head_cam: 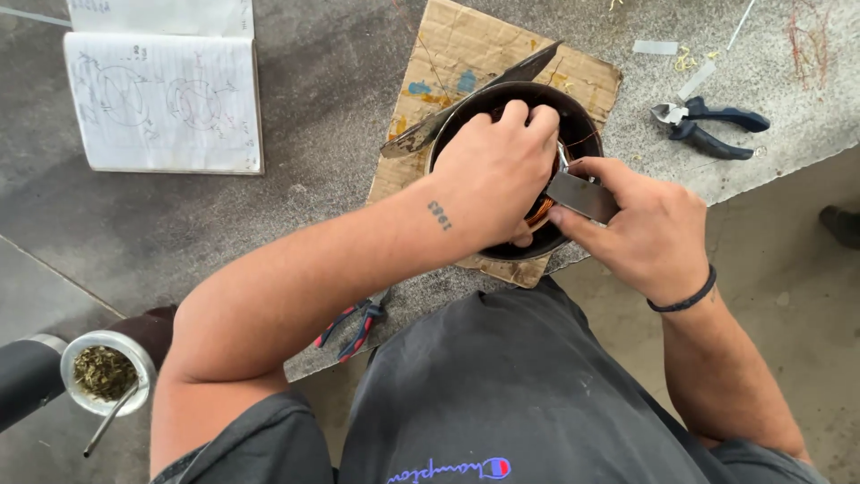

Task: Repairing an electric motor stator by trimming, scraping, and taping copper windings

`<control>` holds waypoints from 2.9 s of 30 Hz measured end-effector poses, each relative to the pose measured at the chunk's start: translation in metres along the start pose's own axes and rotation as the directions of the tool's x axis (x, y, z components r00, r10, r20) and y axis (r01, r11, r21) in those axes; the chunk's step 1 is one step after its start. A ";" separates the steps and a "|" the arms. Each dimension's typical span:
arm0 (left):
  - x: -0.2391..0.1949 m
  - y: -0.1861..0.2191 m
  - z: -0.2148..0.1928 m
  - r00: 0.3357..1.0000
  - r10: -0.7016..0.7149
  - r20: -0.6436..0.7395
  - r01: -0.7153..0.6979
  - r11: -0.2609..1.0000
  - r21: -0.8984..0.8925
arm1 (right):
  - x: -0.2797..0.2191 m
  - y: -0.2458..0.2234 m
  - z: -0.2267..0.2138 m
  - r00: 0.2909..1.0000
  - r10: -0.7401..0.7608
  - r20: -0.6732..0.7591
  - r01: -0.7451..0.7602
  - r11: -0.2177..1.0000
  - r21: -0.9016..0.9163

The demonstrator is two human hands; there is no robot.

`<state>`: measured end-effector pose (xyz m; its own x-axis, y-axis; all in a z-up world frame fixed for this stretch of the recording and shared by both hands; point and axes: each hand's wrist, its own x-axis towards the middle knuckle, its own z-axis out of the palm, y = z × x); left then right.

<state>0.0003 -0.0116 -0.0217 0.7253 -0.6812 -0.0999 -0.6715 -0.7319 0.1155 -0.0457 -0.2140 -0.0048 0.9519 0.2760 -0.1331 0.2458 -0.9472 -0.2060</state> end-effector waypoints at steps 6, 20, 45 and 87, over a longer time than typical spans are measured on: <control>-0.007 0.007 0.003 0.992 -0.069 -0.103 0.078 0.994 0.083 | 0.000 -0.003 0.001 0.999 -0.036 -0.028 0.036 0.999 -0.011; -0.019 -0.017 -0.007 0.993 0.089 -0.071 -0.097 0.988 -0.121 | -0.001 -0.008 -0.004 0.999 -0.048 -0.025 0.047 0.999 -0.008; -0.022 -0.005 -0.012 0.992 0.020 -0.121 -0.012 0.998 0.067 | -0.002 -0.009 -0.004 0.993 -0.089 -0.077 0.087 0.995 -0.040; -0.088 -0.024 -0.016 0.931 -0.351 -0.103 0.314 0.911 -0.268 | -0.005 -0.021 -0.009 0.996 -0.081 -0.038 0.070 0.969 -0.238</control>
<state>-0.0450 0.0666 -0.0004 0.9262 -0.3758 -0.0320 -0.3437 -0.8759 0.3386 -0.0537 -0.1967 0.0086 0.9351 0.3455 -0.0792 0.3482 -0.9372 0.0224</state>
